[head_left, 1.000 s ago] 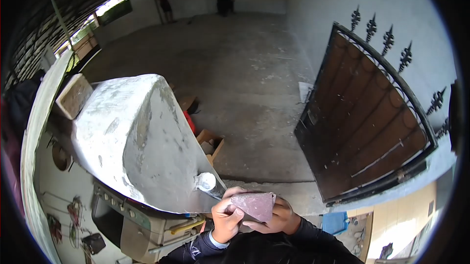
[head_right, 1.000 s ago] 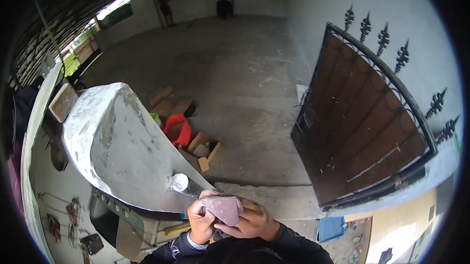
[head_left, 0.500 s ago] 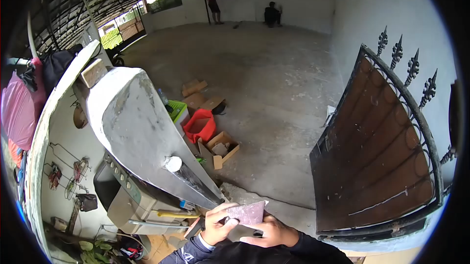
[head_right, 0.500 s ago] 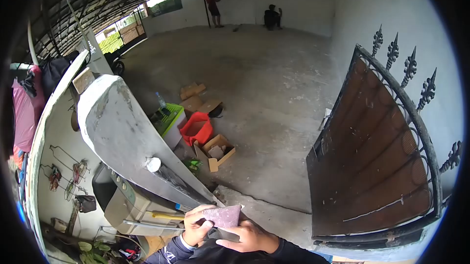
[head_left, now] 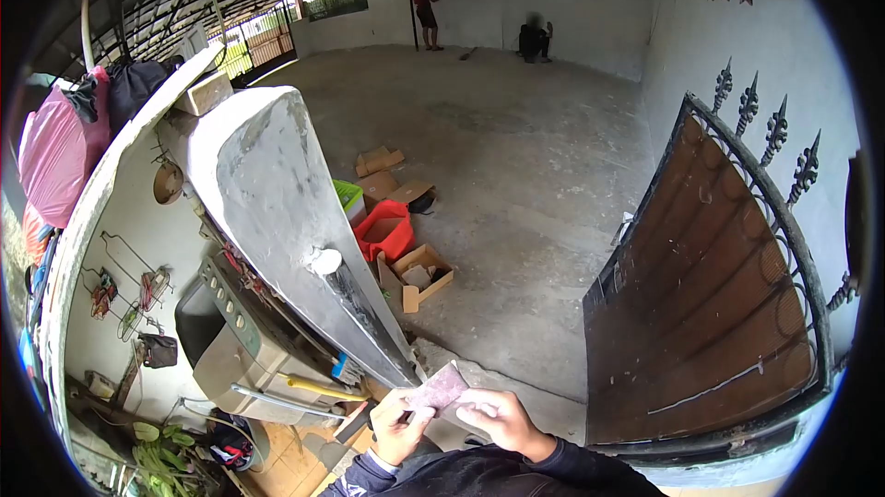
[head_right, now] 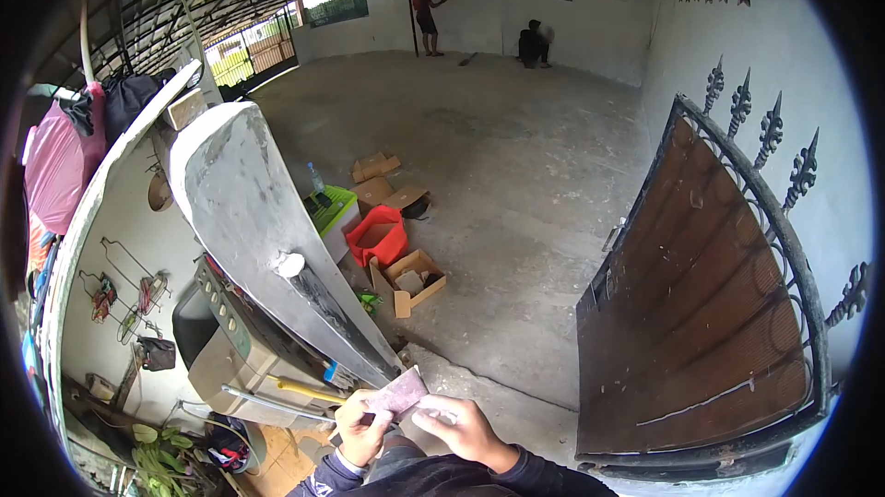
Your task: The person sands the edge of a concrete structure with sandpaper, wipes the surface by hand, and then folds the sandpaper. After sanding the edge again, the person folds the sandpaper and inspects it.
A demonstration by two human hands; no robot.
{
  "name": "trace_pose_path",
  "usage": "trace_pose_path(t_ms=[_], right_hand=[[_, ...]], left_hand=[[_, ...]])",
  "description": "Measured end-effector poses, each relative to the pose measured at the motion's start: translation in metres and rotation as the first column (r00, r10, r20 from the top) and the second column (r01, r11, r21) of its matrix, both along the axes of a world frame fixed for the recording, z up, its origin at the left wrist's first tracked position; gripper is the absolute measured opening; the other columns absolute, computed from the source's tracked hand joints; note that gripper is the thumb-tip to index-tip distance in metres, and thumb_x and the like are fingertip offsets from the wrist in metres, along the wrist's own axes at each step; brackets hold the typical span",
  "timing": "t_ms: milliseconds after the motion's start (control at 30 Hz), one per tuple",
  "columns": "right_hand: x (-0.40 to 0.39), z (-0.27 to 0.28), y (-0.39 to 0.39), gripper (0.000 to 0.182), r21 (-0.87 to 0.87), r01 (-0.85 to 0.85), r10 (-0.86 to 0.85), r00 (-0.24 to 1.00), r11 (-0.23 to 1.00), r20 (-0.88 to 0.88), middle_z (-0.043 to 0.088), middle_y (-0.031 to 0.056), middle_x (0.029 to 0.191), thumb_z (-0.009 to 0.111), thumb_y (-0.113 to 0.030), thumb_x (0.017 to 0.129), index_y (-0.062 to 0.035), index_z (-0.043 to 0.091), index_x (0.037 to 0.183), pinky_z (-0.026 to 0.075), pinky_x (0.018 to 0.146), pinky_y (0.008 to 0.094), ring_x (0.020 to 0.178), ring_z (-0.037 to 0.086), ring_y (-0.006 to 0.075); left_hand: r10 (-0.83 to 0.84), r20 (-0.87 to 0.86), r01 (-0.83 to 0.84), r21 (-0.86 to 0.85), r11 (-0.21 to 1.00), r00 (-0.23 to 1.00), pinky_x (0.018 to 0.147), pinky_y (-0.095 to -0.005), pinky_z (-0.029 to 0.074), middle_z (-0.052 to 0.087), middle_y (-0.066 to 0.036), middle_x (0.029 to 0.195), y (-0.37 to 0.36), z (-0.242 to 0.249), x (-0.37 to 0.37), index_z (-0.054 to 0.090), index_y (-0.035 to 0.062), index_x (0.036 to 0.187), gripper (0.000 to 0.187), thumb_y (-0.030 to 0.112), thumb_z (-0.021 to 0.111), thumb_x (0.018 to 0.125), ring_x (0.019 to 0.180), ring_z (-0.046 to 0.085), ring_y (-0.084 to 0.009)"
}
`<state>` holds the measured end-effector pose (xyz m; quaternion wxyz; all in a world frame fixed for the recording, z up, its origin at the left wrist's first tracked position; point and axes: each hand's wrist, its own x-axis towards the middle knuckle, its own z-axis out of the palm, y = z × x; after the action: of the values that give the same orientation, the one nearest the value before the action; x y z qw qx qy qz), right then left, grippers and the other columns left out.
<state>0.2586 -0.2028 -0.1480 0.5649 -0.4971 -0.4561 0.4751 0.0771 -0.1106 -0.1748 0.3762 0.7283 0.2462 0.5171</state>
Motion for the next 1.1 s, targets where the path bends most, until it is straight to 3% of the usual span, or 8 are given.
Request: trace_pose_path(t_ms=[67, 133, 267, 300, 433, 733, 800, 1100], right_hand=[[0.001, -0.004, -0.006, 0.022, -0.039, -0.043, 0.038, 0.994, 0.998, -0.102, 0.069, 0.0111, 0.107, 0.060, -0.012, 0.097, 0.0062, 0.065, 0.110, 0.048, 0.085, 0.0293, 0.094, 0.066, 0.0209], [-0.006, -0.016, -0.011, 0.025, -0.152, -0.098, -0.031, 0.738, 0.984, -0.674, 0.069, 0.0129, 0.109, 0.055, -0.017, 0.101, 0.0025, 0.065, 0.112, 0.049, 0.086, 0.0337, 0.098, 0.066, 0.0223], [-0.019, -0.024, -0.015, 0.025, -0.402, -0.089, -0.265, 0.620, 0.911, -0.739, 0.066, 0.0108, 0.114, 0.051, -0.022, 0.103, -0.0017, 0.061, 0.114, 0.048, 0.088, 0.0396, 0.105, 0.062, 0.0231], [-0.021, -0.014, -0.014, 0.024, -0.429, -0.093, -0.287, 0.615, 0.898, -0.735, 0.062, 0.0025, 0.102, 0.055, -0.026, 0.102, -0.0059, 0.063, 0.112, 0.044, 0.082, 0.0319, 0.097, 0.058, 0.0129], [-0.025, -0.034, -0.023, 0.021, -0.393, -0.031, -0.310, 0.560, 0.919, -0.768, 0.062, 0.0036, 0.104, 0.055, -0.021, 0.102, -0.0043, 0.062, 0.113, 0.046, 0.085, 0.0332, 0.098, 0.057, 0.0131], [-0.031, -0.034, -0.028, 0.024, 0.002, 0.144, -0.108, 0.748, 0.990, -0.655, 0.062, 0.0103, 0.113, 0.052, -0.010, 0.102, 0.0082, 0.060, 0.116, 0.051, 0.089, 0.0304, 0.102, 0.061, 0.0160], [-0.025, -0.035, -0.031, 0.023, -0.087, 0.196, -0.212, 0.938, 0.977, -0.275, 0.063, 0.0112, 0.112, 0.055, -0.006, 0.100, 0.0106, 0.062, 0.114, 0.050, 0.085, 0.0284, 0.098, 0.063, 0.0174], [0.007, -0.006, -0.033, 0.022, 0.456, 0.277, -0.448, 0.832, 0.846, 0.327, 0.065, 0.0225, 0.112, 0.074, -0.004, 0.079, 0.0073, 0.068, 0.097, 0.053, 0.084, 0.0363, 0.098, 0.066, 0.0344]], left_hand=[[-0.007, -0.051, 0.010, 0.055, 0.998, 0.999, 0.068, -0.0312, 0.053, 0.070, -0.015, 0.088, -0.001, -0.001, -0.007, 0.070, -0.0007, 0.086, 0.019, 0.006, 0.082, 0.073, 0.077, 0.068, -0.0259], [-0.019, -0.122, 0.040, 0.173, 0.984, 0.992, 0.069, -0.0326, 0.054, 0.069, -0.015, 0.091, -0.005, 0.008, -0.010, 0.070, -0.0001, 0.086, 0.022, 0.008, 0.084, 0.071, 0.078, 0.068, -0.0255], [0.011, -0.248, 0.058, 0.268, 0.962, 0.969, 0.067, -0.0310, 0.055, 0.066, -0.012, 0.094, -0.020, 0.002, -0.011, 0.070, 0.0018, 0.088, 0.029, 0.015, 0.088, 0.069, 0.078, 0.068, -0.0242], [0.023, -0.249, 0.060, 0.323, 0.945, 0.968, 0.066, -0.0308, 0.055, 0.064, -0.012, 0.094, -0.022, 0.001, -0.009, 0.070, 0.0025, 0.087, 0.030, 0.017, 0.088, 0.069, 0.077, 0.067, -0.0244], [0.090, -0.273, 0.022, 0.383, 0.924, 0.958, 0.061, -0.0332, 0.051, 0.065, -0.008, 0.090, -0.035, 0.001, -0.007, 0.070, 0.0062, 0.085, 0.032, 0.025, 0.088, 0.066, 0.073, 0.066, -0.0242], [0.040, -0.120, -0.025, 0.121, 0.992, 0.992, 0.072, -0.0333, 0.055, 0.069, -0.016, 0.096, -0.046, -0.007, -0.012, 0.065, 0.0000, 0.080, 0.021, 0.007, 0.083, 0.072, 0.084, 0.069, -0.0267], [0.024, -0.096, -0.014, 0.095, 0.995, 0.995, 0.073, -0.0332, 0.055, 0.069, -0.016, 0.096, -0.047, -0.011, -0.010, 0.066, -0.0003, 0.082, 0.020, 0.006, 0.083, 0.073, 0.085, 0.069, -0.0269], [-0.108, 0.006, 0.108, -0.159, 0.981, 0.994, 0.079, -0.0327, 0.052, 0.069, -0.014, 0.097, -0.053, -0.008, 0.004, 0.069, -0.0007, 0.089, 0.011, 0.003, 0.075, 0.080, 0.089, 0.067, -0.0251]])
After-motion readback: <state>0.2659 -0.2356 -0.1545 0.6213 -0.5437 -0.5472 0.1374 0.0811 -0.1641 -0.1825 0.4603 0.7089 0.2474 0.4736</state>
